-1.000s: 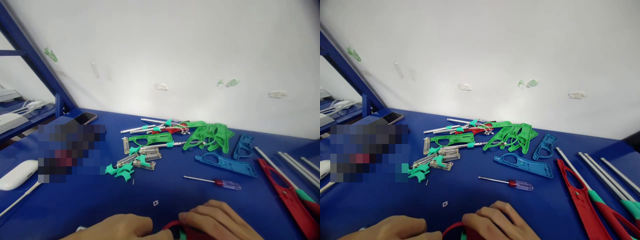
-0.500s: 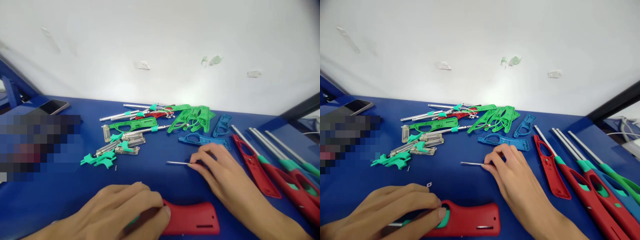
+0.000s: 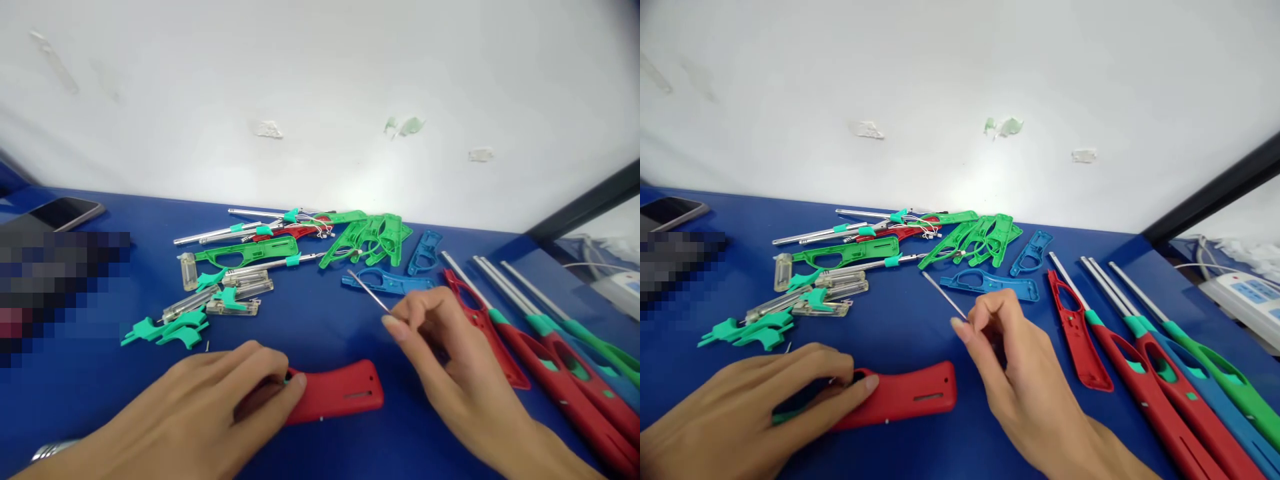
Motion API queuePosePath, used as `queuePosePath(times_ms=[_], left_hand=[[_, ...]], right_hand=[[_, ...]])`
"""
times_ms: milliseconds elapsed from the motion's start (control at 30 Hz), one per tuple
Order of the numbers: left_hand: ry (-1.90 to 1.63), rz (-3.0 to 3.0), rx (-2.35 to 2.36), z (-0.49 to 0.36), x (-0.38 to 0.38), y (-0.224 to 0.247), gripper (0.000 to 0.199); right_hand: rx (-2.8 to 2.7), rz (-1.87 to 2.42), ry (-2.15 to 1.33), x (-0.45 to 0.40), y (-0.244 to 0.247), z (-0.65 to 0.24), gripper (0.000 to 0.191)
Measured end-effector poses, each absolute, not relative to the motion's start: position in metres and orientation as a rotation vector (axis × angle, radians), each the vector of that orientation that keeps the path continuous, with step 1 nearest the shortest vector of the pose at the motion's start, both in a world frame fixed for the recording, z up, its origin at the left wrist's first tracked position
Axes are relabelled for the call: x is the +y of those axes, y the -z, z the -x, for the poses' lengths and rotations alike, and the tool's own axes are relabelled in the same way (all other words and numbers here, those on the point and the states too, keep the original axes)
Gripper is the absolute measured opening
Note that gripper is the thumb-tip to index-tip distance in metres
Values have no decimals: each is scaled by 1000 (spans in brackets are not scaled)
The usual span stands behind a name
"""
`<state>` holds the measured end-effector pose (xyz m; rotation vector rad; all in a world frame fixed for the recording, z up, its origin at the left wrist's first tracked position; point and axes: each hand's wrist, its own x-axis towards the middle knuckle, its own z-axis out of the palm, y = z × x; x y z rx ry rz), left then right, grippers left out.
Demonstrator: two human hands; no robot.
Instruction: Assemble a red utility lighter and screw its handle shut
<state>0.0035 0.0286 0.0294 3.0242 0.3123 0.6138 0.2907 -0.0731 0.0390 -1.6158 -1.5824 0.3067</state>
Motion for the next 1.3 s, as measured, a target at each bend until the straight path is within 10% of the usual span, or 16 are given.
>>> queuePosePath(times_ms=[300, 1300], left_hand=[[-840, -2955, 533, 3, 21, -25, 42], [-805, -2689, 401, -12, 18, -38, 41]], right_hand=[[-1032, 1625, -994, -74, -69, -292, 28], [-1637, 1524, -302, -85, -50, -282, 7]])
